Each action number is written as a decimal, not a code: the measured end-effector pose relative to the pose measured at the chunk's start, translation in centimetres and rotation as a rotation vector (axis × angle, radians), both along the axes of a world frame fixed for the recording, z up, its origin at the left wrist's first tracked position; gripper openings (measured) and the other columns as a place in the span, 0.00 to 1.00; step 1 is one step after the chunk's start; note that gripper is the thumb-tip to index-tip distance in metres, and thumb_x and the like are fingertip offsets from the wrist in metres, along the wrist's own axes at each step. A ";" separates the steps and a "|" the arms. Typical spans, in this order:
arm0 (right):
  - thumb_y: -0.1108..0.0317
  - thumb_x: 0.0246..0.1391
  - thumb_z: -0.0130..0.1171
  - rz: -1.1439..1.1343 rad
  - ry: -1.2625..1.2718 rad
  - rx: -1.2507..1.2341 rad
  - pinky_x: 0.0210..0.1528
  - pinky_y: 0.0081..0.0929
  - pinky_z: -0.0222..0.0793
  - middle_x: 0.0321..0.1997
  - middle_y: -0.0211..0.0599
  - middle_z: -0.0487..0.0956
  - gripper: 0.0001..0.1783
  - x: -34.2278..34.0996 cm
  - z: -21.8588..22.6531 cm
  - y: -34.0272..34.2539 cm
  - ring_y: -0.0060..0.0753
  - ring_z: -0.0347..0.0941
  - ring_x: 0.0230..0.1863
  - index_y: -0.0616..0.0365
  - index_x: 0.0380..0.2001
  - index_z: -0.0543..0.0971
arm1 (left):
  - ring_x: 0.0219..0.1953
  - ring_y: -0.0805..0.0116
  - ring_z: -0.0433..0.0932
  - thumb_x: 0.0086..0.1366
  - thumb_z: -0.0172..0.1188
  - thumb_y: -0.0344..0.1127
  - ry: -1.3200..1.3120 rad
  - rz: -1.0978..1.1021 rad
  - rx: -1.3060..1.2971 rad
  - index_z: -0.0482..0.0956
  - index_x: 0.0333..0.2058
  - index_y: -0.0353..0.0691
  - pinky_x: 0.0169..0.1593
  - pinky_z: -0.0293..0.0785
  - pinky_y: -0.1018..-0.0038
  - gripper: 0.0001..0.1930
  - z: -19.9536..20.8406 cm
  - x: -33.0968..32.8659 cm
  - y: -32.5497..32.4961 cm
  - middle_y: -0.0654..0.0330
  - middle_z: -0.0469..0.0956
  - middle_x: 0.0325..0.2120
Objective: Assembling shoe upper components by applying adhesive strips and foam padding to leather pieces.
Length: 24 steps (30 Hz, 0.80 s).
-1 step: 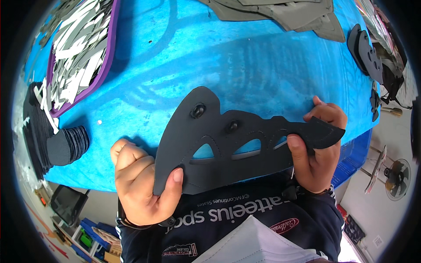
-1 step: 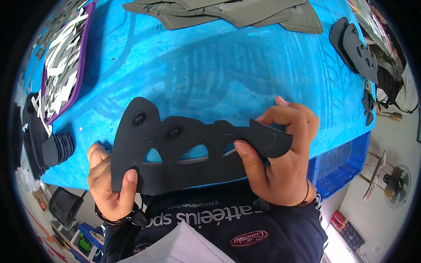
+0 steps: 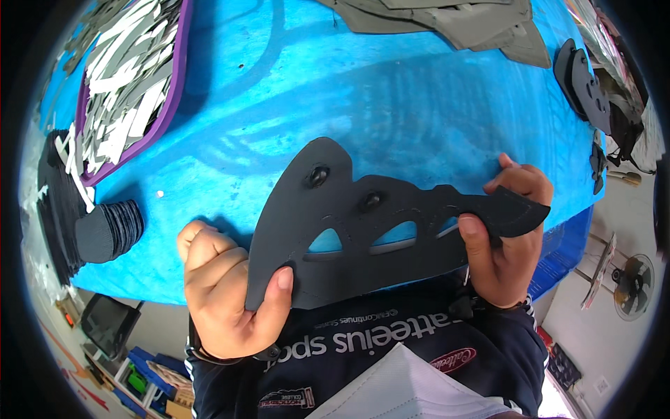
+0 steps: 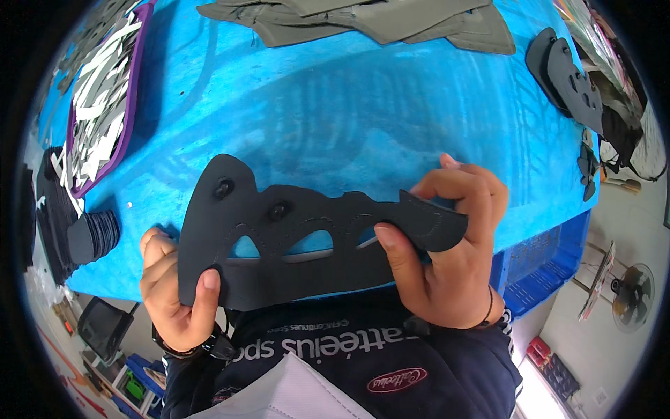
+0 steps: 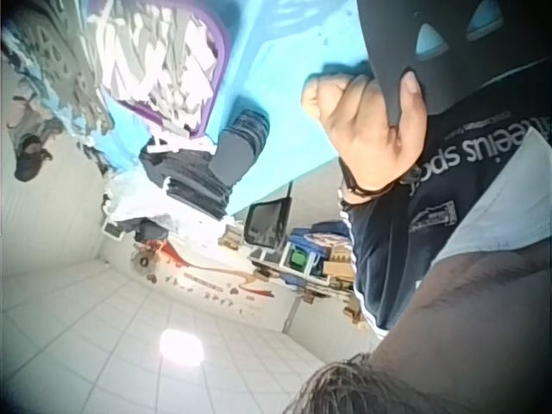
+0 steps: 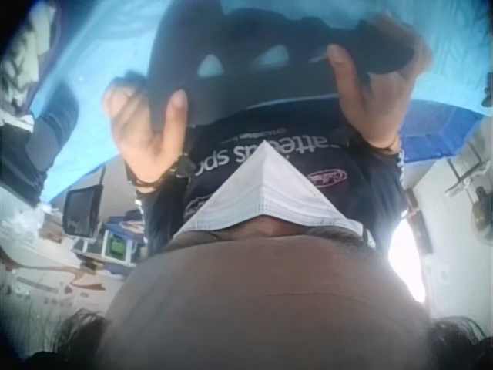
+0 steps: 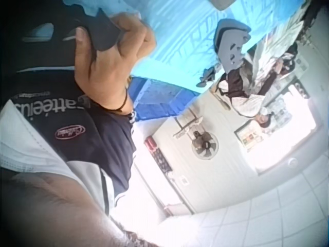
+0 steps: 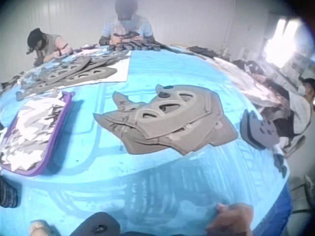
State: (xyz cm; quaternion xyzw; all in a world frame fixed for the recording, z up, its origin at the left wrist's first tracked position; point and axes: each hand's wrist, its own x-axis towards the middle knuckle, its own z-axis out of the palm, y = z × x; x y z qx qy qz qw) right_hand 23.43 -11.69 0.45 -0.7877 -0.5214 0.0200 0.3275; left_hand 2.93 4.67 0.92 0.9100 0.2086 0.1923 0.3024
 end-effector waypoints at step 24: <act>0.70 0.37 0.64 -0.027 -0.207 -0.034 0.50 0.44 0.63 0.32 0.38 0.68 0.09 -0.9 -0.5 0.3 0.45 0.60 0.43 0.62 0.20 0.74 | 0.19 0.65 0.58 0.40 0.62 0.28 0.045 -0.003 0.080 0.70 0.12 0.37 0.34 0.54 0.68 0.09 0.0 0.4 -0.2 0.64 0.63 0.10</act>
